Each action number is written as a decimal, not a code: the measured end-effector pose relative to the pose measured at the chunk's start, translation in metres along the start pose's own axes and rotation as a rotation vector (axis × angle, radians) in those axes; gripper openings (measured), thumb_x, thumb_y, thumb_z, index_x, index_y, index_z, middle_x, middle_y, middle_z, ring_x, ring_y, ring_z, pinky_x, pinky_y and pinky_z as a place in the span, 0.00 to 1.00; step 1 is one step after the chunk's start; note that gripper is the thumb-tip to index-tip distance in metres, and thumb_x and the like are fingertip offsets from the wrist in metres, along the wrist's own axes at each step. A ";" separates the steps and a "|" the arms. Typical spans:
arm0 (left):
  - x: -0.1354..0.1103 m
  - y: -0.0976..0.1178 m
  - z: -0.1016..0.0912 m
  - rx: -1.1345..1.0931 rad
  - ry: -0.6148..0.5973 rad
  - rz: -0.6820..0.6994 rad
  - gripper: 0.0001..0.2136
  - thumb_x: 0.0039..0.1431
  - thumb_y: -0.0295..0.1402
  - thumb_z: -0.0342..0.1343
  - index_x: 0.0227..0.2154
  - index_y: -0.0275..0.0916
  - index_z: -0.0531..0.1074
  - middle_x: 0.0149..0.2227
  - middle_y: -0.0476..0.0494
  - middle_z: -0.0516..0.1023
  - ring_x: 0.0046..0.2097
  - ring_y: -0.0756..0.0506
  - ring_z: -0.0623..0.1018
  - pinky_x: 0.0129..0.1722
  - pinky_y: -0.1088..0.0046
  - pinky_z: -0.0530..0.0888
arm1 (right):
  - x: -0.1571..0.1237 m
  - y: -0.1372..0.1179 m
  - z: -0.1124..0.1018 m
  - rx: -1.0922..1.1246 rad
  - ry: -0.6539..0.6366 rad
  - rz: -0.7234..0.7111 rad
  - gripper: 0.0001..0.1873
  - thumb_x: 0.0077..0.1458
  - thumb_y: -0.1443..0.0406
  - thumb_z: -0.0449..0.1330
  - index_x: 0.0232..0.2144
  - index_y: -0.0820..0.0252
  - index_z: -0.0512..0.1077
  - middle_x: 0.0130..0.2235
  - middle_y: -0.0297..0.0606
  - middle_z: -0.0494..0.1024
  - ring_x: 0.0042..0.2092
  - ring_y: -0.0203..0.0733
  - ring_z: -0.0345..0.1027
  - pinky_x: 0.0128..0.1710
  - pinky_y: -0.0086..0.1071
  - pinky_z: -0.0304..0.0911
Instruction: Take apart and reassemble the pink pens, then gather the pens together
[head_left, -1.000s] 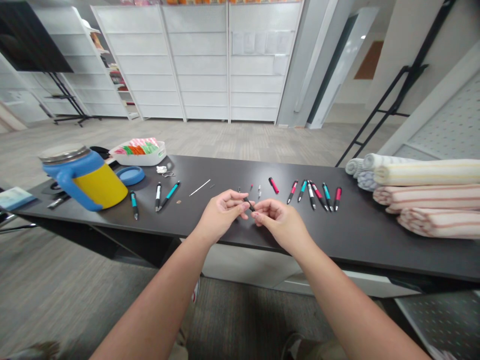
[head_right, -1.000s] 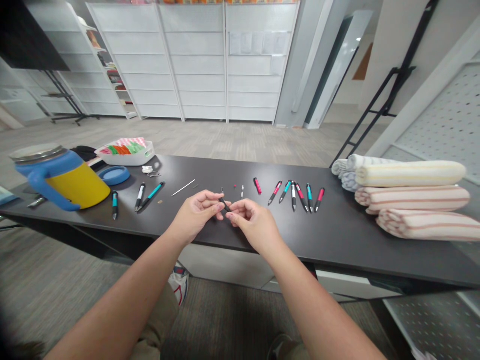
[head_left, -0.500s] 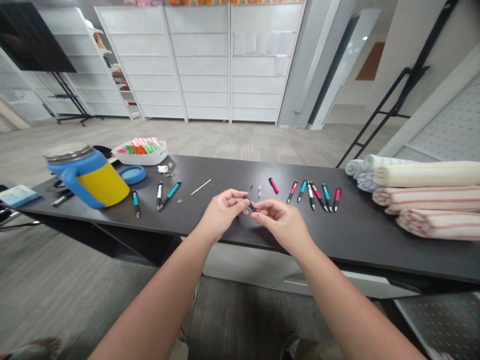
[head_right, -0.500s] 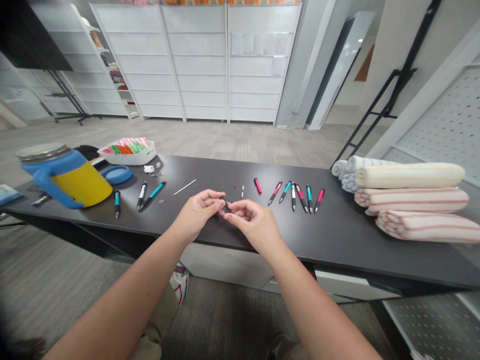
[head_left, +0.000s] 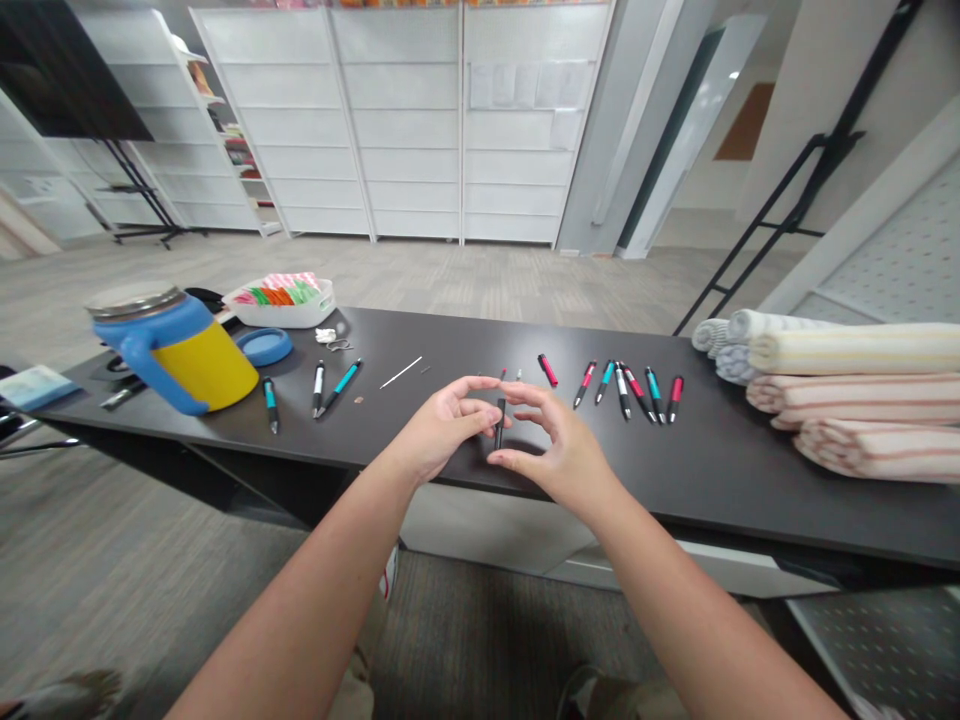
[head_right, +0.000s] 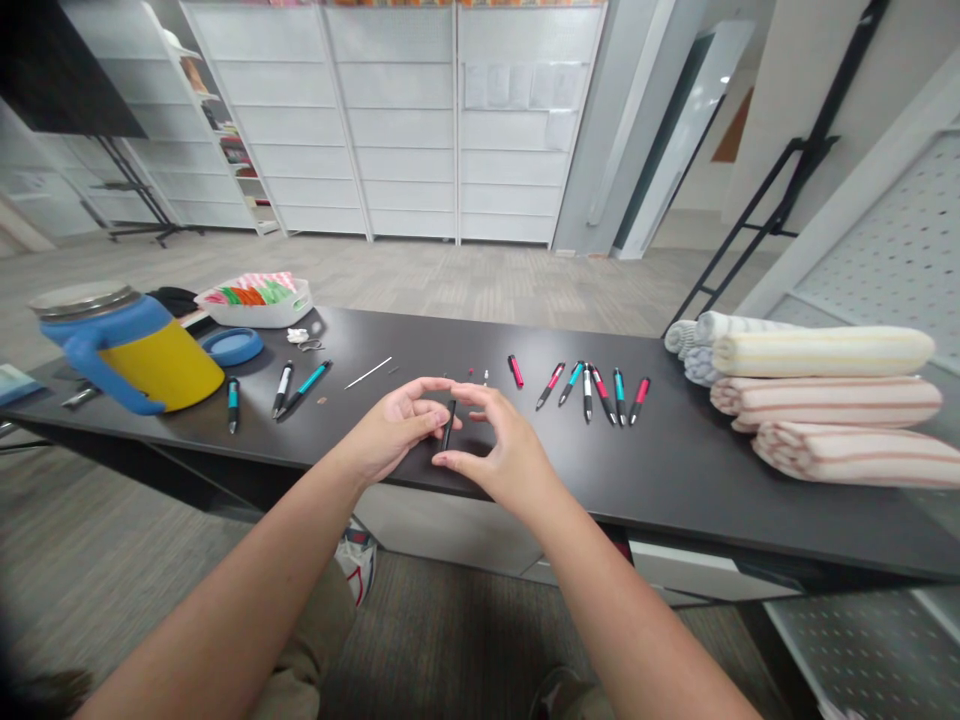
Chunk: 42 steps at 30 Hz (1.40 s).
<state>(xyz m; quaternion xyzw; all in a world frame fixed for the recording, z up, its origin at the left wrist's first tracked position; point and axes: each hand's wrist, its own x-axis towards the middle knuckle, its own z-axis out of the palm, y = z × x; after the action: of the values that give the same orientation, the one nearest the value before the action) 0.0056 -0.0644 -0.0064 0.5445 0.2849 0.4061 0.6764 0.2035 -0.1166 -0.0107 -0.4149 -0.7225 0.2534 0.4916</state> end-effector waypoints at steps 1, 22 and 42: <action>0.000 0.001 0.000 -0.001 0.000 -0.008 0.29 0.56 0.38 0.71 0.59 0.36 0.70 0.36 0.42 0.83 0.35 0.49 0.78 0.39 0.72 0.72 | 0.000 0.000 0.000 -0.014 -0.019 -0.001 0.39 0.49 0.54 0.77 0.61 0.48 0.69 0.62 0.44 0.73 0.61 0.53 0.70 0.61 0.51 0.70; 0.001 0.000 0.002 0.068 -0.033 -0.036 0.20 0.59 0.42 0.68 0.50 0.36 0.76 0.34 0.44 0.81 0.33 0.50 0.76 0.34 0.74 0.72 | -0.007 -0.006 0.005 -0.231 0.089 0.133 0.29 0.46 0.56 0.78 0.48 0.51 0.72 0.32 0.30 0.73 0.31 0.40 0.67 0.34 0.36 0.64; -0.001 0.010 0.006 0.166 -0.210 -0.127 0.15 0.58 0.42 0.68 0.38 0.32 0.82 0.38 0.39 0.84 0.29 0.52 0.74 0.32 0.75 0.72 | -0.012 -0.004 0.007 -0.069 0.031 0.051 0.32 0.49 0.61 0.77 0.54 0.50 0.72 0.49 0.40 0.84 0.40 0.43 0.79 0.44 0.41 0.77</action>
<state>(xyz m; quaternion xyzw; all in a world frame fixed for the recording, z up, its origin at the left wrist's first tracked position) 0.0078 -0.0681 0.0047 0.6189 0.2790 0.2783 0.6795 0.1982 -0.1288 -0.0166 -0.4538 -0.7123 0.2342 0.4815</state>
